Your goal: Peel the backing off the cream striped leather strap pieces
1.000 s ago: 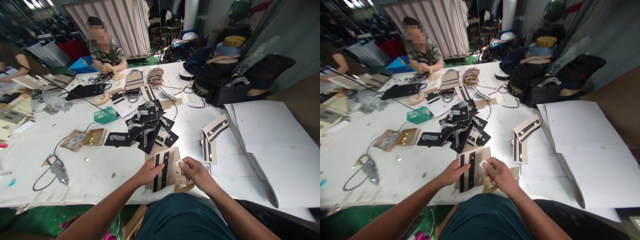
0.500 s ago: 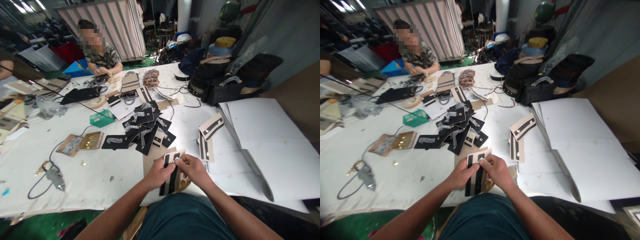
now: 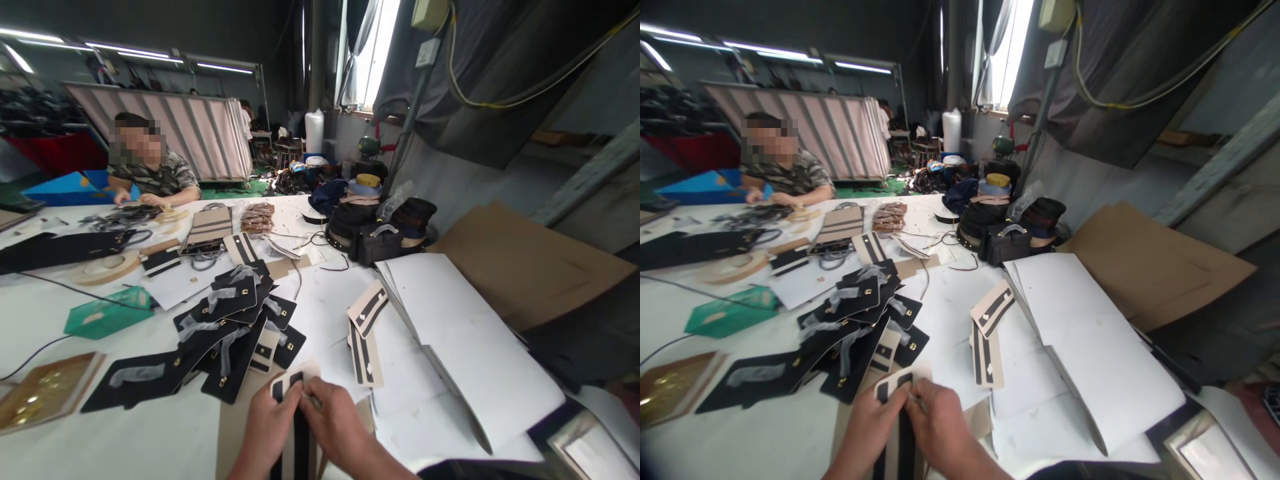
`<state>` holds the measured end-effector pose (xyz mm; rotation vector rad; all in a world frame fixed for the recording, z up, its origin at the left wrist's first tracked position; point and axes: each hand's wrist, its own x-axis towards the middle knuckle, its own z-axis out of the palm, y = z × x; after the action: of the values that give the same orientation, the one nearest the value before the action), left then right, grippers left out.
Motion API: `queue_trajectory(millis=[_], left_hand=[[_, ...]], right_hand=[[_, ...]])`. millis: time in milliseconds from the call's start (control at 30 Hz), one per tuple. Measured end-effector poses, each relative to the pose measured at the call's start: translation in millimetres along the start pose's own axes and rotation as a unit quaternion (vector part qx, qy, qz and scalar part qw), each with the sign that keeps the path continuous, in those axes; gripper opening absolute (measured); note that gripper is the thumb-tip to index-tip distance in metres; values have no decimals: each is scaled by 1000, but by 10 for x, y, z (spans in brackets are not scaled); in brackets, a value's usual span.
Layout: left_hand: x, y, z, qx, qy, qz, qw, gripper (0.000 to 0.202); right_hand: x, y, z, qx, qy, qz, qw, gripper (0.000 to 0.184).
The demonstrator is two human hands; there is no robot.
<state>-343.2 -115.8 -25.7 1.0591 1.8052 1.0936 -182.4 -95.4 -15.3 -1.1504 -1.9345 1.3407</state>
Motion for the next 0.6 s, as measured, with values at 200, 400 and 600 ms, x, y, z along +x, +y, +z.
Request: queue_trajectory(millis=[200,400,600], left_hand=[[352,-464,-110,-9,9,-86,996,42],[287,-1139,-128,32,-2,-81,996,60],[-143,-1667,-82,22,79,-170,982,52]], right_hand=[[-219,-8,146,70,-175,26,982,19],[-251,132,-30,230,-120,140,956,34],[-372,278,-33,279,-83,176,940,35]])
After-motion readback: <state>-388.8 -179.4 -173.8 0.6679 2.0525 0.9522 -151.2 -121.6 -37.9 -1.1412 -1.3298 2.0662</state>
